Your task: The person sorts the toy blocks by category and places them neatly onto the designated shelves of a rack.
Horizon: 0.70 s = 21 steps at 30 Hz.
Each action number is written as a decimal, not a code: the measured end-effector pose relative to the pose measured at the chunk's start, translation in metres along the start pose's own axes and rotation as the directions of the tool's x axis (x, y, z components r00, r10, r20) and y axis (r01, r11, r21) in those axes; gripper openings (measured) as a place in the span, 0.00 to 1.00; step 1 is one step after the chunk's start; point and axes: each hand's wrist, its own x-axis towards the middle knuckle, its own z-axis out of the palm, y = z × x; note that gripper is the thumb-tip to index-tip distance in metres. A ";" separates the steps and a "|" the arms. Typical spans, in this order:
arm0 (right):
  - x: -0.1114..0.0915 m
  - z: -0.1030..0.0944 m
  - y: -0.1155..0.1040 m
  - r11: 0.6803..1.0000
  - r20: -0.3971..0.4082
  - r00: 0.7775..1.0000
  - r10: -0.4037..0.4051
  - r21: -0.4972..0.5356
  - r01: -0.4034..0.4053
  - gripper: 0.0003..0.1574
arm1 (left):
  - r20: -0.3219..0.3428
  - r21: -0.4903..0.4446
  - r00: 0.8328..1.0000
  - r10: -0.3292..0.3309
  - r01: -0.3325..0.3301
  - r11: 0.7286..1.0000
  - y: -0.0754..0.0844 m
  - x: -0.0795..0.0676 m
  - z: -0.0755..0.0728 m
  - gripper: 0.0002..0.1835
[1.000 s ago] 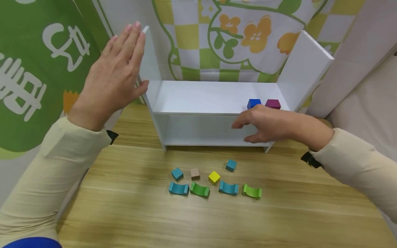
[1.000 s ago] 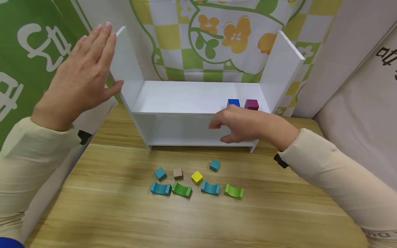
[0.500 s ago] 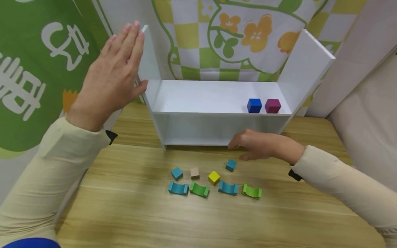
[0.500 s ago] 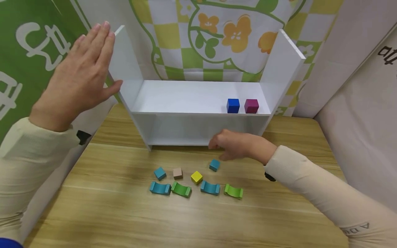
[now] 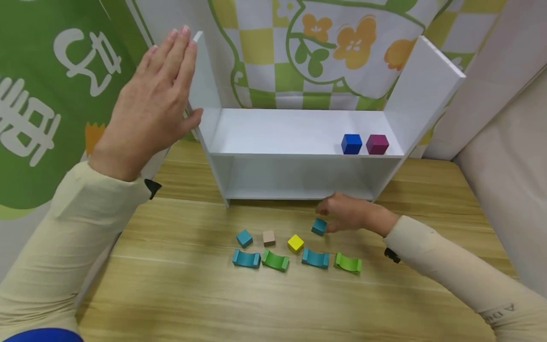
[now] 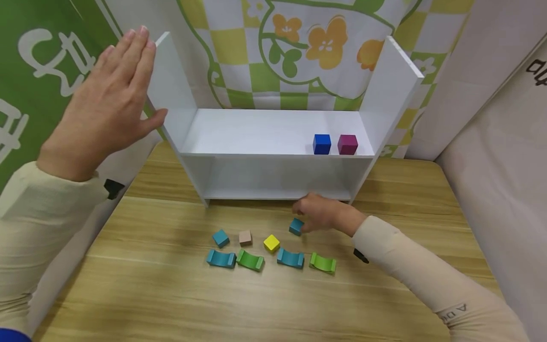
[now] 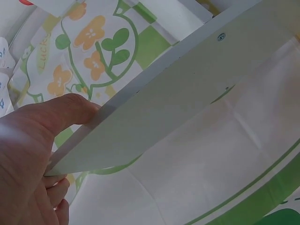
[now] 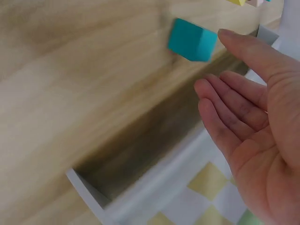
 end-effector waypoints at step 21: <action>0.008 0.032 0.015 0.995 -0.071 0.997 -0.008 0.100 0.015 0.19 | -0.001 -0.012 1.000 -0.003 0.003 1.000 0.001 -0.001 -0.001 0.56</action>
